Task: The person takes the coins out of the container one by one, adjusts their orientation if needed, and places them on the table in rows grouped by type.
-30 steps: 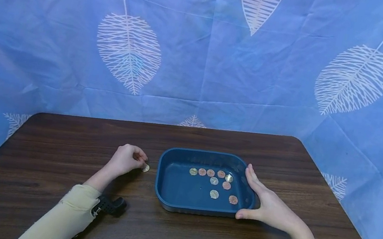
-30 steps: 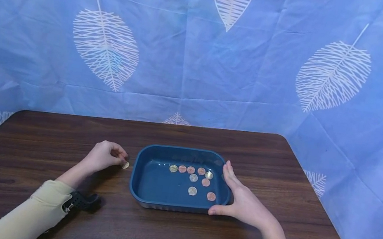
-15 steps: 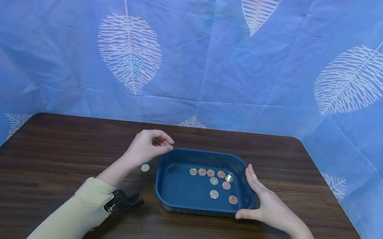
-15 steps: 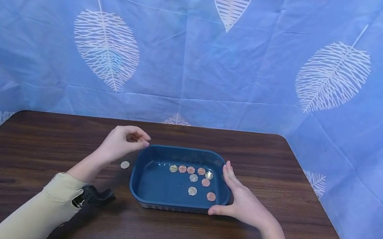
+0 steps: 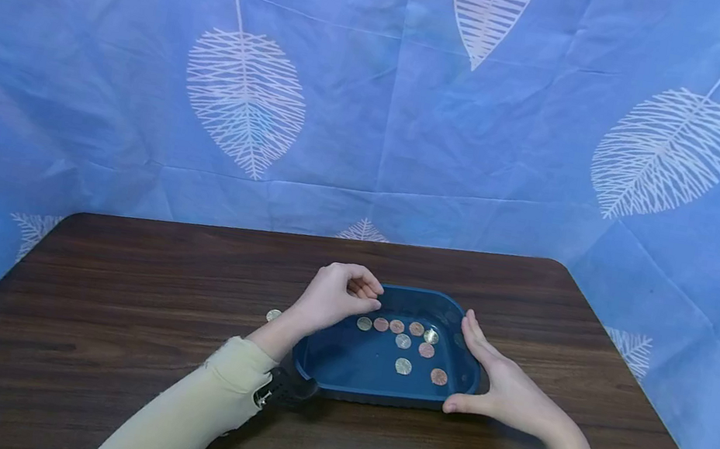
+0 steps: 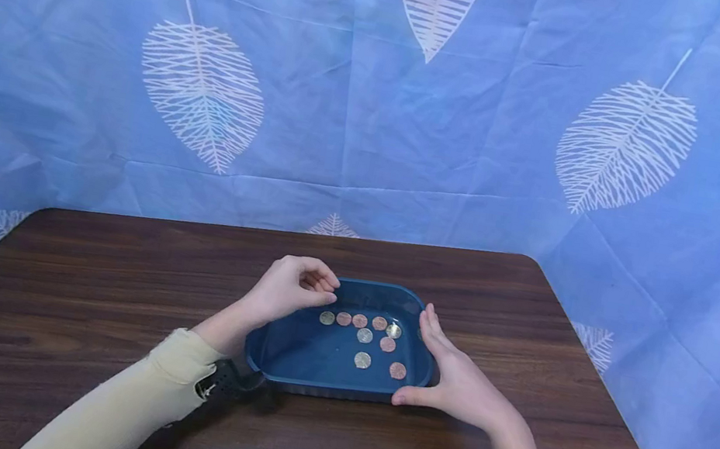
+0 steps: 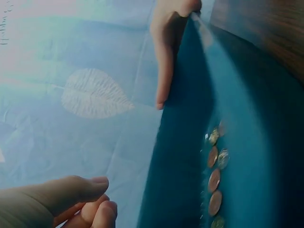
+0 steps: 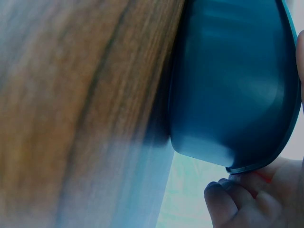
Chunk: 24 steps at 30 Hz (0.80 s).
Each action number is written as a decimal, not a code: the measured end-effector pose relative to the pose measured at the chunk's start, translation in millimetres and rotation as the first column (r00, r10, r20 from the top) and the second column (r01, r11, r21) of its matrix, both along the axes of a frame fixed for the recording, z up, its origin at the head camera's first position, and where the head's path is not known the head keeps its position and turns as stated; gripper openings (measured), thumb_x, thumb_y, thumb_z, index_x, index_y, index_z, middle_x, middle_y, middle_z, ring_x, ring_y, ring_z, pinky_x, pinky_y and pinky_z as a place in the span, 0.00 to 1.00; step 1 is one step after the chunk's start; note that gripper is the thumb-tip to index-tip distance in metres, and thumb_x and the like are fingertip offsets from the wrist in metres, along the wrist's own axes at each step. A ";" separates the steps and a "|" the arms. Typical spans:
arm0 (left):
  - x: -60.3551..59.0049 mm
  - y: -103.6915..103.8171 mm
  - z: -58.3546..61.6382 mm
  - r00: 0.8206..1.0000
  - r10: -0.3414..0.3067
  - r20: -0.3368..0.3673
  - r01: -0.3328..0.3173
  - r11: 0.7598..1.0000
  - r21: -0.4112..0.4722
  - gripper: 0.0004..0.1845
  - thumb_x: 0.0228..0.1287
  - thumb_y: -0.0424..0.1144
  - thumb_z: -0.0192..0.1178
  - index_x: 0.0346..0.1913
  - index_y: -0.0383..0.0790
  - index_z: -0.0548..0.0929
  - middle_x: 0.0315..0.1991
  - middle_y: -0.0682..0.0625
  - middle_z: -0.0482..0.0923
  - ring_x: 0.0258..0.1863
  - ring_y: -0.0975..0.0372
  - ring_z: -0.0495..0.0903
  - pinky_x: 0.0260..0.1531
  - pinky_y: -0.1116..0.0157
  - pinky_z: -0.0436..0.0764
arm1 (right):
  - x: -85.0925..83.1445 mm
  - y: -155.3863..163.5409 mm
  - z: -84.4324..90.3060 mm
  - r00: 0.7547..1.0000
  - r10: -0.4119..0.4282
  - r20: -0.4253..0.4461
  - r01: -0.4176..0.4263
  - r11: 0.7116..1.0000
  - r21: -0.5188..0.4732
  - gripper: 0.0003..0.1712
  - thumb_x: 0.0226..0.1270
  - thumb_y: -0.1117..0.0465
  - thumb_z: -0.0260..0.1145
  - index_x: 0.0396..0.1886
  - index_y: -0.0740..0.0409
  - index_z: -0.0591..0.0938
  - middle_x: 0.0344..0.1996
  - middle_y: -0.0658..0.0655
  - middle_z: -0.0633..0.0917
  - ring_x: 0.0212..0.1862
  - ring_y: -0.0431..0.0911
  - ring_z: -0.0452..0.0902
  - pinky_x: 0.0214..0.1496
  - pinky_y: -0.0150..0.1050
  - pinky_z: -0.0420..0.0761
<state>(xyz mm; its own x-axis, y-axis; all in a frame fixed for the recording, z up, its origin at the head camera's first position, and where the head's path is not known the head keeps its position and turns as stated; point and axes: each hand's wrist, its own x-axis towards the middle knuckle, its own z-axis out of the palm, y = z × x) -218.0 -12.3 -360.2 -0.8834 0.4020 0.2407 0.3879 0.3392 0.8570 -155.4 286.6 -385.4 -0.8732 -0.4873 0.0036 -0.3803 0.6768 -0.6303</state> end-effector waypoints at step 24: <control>-2.0 14.6 -30.2 0.989 0.065 0.133 -0.029 0.965 -0.259 0.14 0.58 0.24 0.63 0.48 0.30 0.82 0.41 0.42 0.81 0.39 0.55 0.80 0.38 0.63 0.80 | -0.9 -1.1 0.9 1.000 -0.001 -0.005 0.001 1.000 0.011 0.65 0.53 0.46 0.74 0.77 0.57 0.40 0.75 0.59 0.38 0.71 0.68 0.46 0.58 0.65 0.65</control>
